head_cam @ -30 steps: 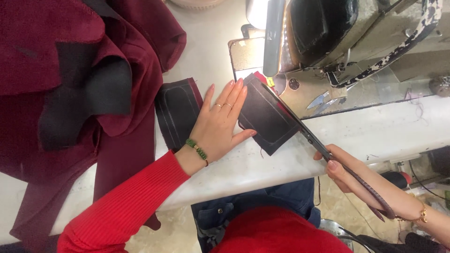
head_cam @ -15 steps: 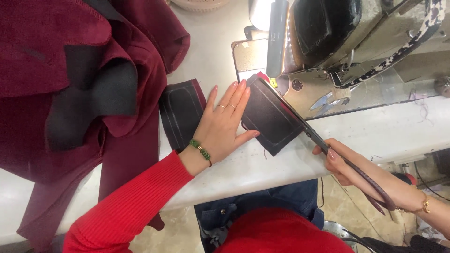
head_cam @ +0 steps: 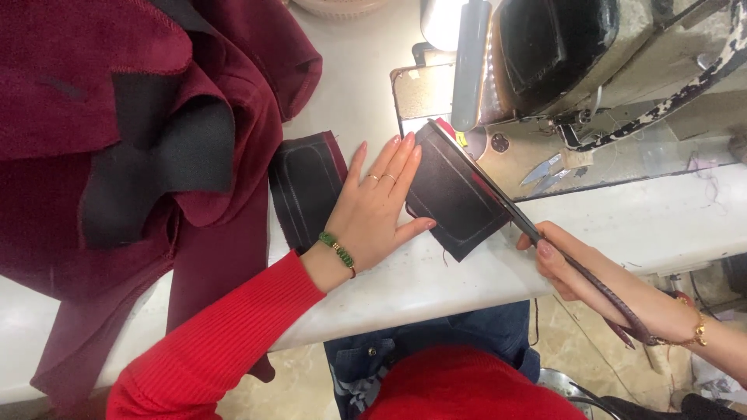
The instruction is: The person uses shears to trim the edges of a small, dark piece of fabric on a white work surface. They hold the fabric with one hand while cutting along the perimeter with the other, occasionally repositioning the material to access different sides.
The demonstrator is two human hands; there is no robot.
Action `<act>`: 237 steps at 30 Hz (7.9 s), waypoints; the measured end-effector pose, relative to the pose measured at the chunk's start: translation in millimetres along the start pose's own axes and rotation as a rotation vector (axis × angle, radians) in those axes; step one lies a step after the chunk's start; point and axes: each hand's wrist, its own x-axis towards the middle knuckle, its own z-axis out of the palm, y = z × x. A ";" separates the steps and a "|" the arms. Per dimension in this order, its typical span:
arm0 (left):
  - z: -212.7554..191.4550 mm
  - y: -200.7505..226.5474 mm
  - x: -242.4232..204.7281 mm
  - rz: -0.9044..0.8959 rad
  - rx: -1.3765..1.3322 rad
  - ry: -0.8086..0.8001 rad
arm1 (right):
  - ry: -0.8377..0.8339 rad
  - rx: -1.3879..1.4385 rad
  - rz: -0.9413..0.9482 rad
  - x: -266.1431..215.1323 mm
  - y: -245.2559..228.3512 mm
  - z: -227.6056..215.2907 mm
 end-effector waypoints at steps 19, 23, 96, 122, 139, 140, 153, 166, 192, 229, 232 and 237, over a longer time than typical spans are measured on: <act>-1.0 -0.5 -0.7 -0.005 0.020 -0.014 | 0.135 0.334 0.372 -13.8 -9.3 4.0; -3.7 -1.1 -0.3 -0.002 -0.024 0.006 | -0.029 0.241 0.161 -34.5 30.7 1.6; -10.2 32.6 -16.5 -0.027 0.035 -0.064 | -0.032 0.211 0.375 -55.5 53.2 -18.1; -10.2 32.3 -16.8 -0.033 0.090 -0.062 | -0.057 0.114 0.250 -40.1 48.9 -15.5; -10.6 31.7 -17.4 -0.028 0.060 -0.050 | -0.052 0.193 0.051 -28.6 88.3 -10.1; -10.4 31.9 -17.3 -0.027 0.060 -0.050 | -0.052 0.193 0.051 -28.5 89.1 -10.2; -9.1 32.4 -17.5 -0.037 0.075 -0.066 | -0.006 0.128 0.330 -40.5 36.5 -8.4; -9.5 33.1 -17.0 -0.054 0.079 -0.059 | -0.025 -0.007 0.241 -25.6 26.3 -4.8; -9.7 31.9 -17.8 -0.062 0.028 -0.040 | -0.016 0.046 0.120 -12.4 15.5 -4.6; -7.1 32.2 -19.0 -0.067 0.038 -0.035 | 0.021 -0.122 0.088 3.5 3.9 -3.1; -5.9 32.1 -19.3 -0.067 0.054 -0.045 | 0.019 -0.150 0.083 6.3 0.9 -4.4; -5.6 32.2 -18.8 -0.073 0.035 -0.049 | 0.047 -0.086 0.104 11.0 1.9 -0.7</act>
